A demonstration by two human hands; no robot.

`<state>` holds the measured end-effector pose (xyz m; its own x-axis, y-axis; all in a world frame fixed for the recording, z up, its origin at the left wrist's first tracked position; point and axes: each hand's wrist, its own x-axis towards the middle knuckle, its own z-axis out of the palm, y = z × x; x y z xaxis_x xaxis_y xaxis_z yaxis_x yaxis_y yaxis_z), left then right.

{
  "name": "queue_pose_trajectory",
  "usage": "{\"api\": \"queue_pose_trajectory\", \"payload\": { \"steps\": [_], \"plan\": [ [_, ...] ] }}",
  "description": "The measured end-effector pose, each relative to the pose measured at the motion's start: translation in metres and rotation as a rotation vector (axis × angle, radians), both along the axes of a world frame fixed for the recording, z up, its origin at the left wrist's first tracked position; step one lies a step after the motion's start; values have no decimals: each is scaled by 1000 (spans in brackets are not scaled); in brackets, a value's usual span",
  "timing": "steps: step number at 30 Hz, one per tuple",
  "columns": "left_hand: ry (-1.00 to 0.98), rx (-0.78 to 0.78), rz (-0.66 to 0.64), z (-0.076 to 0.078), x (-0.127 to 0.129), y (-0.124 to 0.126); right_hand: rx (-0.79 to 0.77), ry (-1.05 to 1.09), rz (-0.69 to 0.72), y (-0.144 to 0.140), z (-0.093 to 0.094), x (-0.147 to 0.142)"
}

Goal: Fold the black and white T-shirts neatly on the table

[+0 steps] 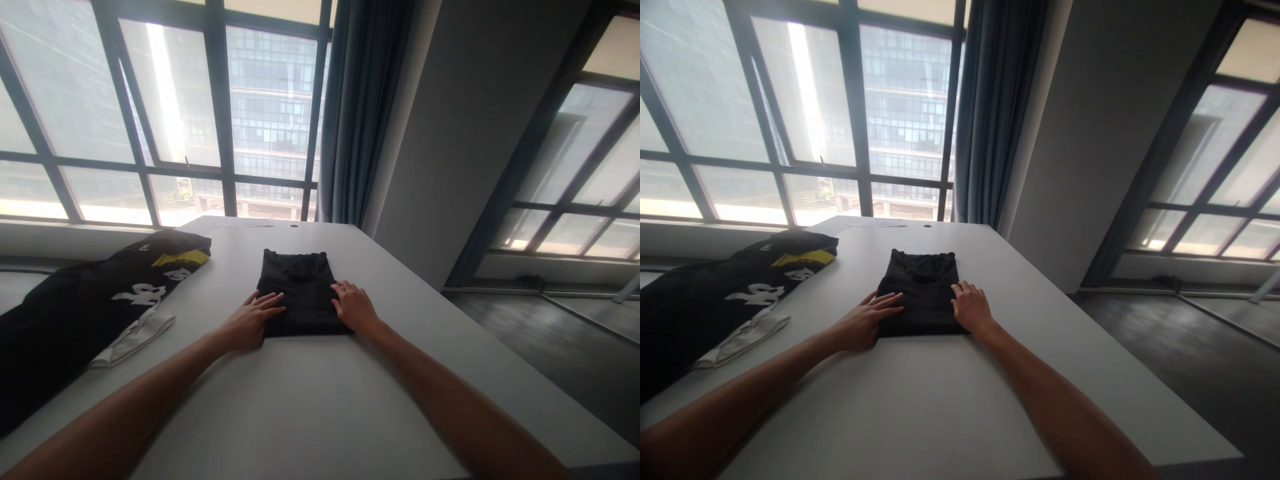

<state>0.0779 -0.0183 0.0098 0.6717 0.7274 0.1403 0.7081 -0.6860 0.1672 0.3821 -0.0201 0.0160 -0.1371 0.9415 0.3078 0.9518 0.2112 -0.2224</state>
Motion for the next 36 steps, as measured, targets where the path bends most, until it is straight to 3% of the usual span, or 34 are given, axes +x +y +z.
{"api": "queue_pose_trajectory", "payload": {
  "steps": [3,7,13,16,19,24,30,36],
  "plan": [
    [-35,-129,-3,-7,3,2,-137,-31,108,0,-6,-10],
    [-31,-167,32,-15,1,6,-364,-51,151,9,-19,-6],
    [-26,-169,47,-7,-1,-3,-323,-27,267,14,-15,4],
    [-67,-76,125,-1,-1,-8,-263,-30,329,10,-7,3],
    [-133,27,186,-6,-5,2,-138,-30,278,11,-8,4],
    [-62,-145,220,-23,-14,24,-311,-42,197,24,-23,11],
    [-80,-178,200,-20,-21,27,-302,-1,167,33,-27,25],
    [-159,-188,55,-13,-58,32,-159,58,193,32,-24,50]
  ]
}}
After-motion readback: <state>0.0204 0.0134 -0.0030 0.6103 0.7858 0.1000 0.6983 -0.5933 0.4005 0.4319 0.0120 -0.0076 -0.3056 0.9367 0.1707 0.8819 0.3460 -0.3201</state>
